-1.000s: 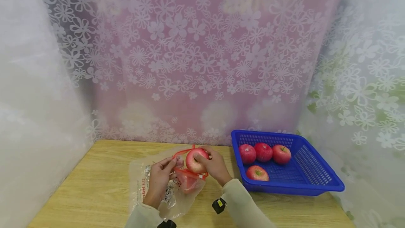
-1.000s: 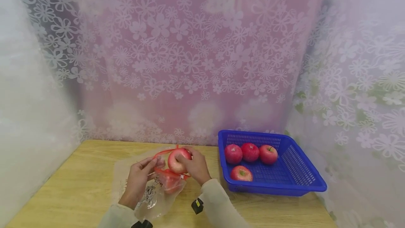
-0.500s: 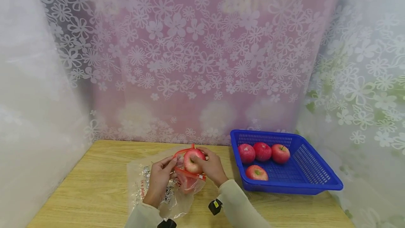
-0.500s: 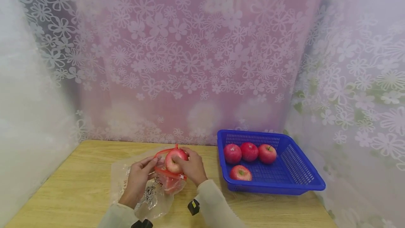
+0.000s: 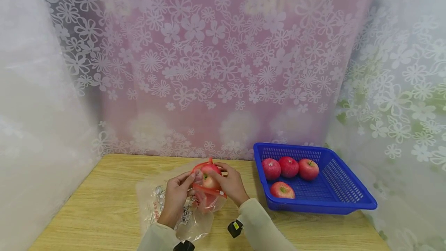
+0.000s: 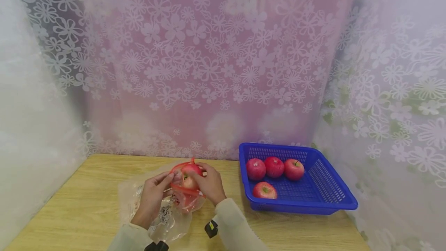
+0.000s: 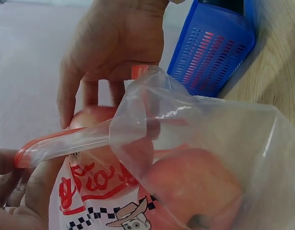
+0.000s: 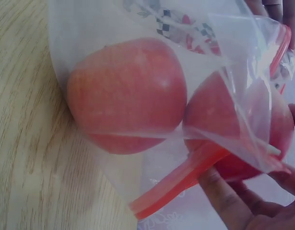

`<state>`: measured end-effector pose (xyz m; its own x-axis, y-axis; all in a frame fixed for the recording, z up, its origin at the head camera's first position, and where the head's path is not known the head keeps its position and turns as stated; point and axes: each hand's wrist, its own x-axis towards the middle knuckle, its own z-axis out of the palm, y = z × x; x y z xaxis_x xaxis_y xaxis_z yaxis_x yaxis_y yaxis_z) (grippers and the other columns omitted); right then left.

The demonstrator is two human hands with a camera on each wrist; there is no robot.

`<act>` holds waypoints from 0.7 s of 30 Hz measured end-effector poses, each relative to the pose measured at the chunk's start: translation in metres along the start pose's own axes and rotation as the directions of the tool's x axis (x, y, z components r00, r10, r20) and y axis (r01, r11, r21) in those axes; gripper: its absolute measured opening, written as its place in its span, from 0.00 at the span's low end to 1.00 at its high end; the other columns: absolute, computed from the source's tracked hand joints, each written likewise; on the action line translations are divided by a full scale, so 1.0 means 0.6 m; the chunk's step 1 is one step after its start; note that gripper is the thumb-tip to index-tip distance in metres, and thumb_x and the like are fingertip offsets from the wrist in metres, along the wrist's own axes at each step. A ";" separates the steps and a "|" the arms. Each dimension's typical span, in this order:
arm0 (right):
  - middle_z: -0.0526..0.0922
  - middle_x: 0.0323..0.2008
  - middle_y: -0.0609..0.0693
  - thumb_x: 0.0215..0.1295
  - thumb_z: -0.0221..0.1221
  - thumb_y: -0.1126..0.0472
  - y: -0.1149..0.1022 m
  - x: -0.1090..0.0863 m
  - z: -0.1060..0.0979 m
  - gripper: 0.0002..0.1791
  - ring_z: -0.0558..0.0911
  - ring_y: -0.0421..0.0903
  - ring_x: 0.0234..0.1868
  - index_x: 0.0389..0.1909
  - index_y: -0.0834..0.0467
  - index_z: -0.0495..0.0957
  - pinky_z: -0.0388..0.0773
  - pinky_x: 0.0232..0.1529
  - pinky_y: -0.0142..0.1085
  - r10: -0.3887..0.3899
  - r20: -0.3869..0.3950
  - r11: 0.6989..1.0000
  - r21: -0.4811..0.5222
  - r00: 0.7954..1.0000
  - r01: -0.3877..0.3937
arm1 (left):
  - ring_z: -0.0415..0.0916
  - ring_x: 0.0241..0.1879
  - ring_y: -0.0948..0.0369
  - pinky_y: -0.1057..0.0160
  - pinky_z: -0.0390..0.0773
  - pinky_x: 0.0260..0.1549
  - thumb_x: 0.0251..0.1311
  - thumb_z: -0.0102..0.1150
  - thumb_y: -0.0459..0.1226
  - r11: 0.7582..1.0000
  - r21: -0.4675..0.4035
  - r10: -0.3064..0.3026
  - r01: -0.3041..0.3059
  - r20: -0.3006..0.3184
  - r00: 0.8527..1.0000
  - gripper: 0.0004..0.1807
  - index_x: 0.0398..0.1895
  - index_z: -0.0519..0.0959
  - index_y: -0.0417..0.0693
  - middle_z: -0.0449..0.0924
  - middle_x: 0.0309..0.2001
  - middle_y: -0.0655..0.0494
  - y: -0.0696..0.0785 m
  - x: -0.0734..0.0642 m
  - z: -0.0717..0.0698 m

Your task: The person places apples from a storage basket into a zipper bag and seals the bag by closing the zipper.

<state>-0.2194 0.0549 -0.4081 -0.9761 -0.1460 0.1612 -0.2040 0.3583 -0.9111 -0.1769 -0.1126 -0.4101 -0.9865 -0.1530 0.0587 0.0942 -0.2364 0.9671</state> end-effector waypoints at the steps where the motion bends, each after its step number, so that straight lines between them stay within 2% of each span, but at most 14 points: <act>1: 0.78 0.51 0.59 0.64 0.62 0.47 0.000 0.000 0.001 0.29 0.82 0.50 0.40 0.61 0.59 0.74 0.84 0.34 0.41 -0.003 -0.001 1.000 0.025 1.000 0.003 | 0.81 0.32 0.66 0.72 0.80 0.26 0.68 0.55 0.34 1.000 -0.005 0.003 -0.003 0.001 1.000 0.18 0.53 0.77 0.27 0.86 0.37 0.50 0.000 0.000 0.000; 5: 0.79 0.49 0.60 0.65 0.62 0.54 -0.002 0.000 0.002 0.24 0.83 0.52 0.41 0.58 0.63 0.75 0.84 0.33 0.41 -0.024 -0.001 0.992 0.122 1.000 0.024 | 0.82 0.34 0.66 0.72 0.80 0.28 0.68 0.54 0.33 1.000 -0.030 0.008 -0.008 0.003 1.000 0.18 0.53 0.76 0.26 0.86 0.39 0.48 0.000 0.001 -0.002; 8: 0.79 0.48 0.60 0.66 0.61 0.55 -0.004 -0.001 0.000 0.23 0.83 0.52 0.41 0.57 0.66 0.75 0.84 0.34 0.41 -0.047 0.008 0.987 0.157 0.999 0.045 | 0.82 0.34 0.66 0.71 0.81 0.28 0.68 0.54 0.33 0.999 -0.038 0.005 -0.005 -0.001 1.000 0.18 0.54 0.75 0.26 0.86 0.39 0.47 0.001 0.002 -0.003; 16: 0.79 0.47 0.59 0.68 0.59 0.57 -0.003 -0.001 -0.008 0.18 0.82 0.48 0.40 0.53 0.64 0.78 0.83 0.37 0.42 -0.050 -0.001 0.989 0.143 0.999 0.049 | 0.81 0.33 0.67 0.72 0.80 0.26 0.69 0.52 0.34 1.000 -0.031 -0.005 0.004 -0.036 0.999 0.19 0.57 0.74 0.27 0.84 0.39 0.48 0.003 0.000 -0.006; 21: 0.79 0.48 0.59 0.68 0.59 0.58 -0.004 0.001 -0.015 0.17 0.82 0.54 0.42 0.53 0.63 0.78 0.83 0.39 0.44 -0.040 -0.017 0.992 0.122 0.999 0.042 | 0.83 0.35 0.66 0.71 0.80 0.26 0.70 0.53 0.36 0.999 -0.045 -0.016 0.014 -0.038 0.999 0.18 0.56 0.76 0.31 0.85 0.40 0.49 0.008 0.001 -0.007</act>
<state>-0.2205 0.0621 -0.4026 -0.9682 -0.1450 0.2039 -0.2340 0.2370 -0.9429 -0.1767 -0.1179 -0.4063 -0.9821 -0.1854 0.0339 0.0862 -0.2817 0.9556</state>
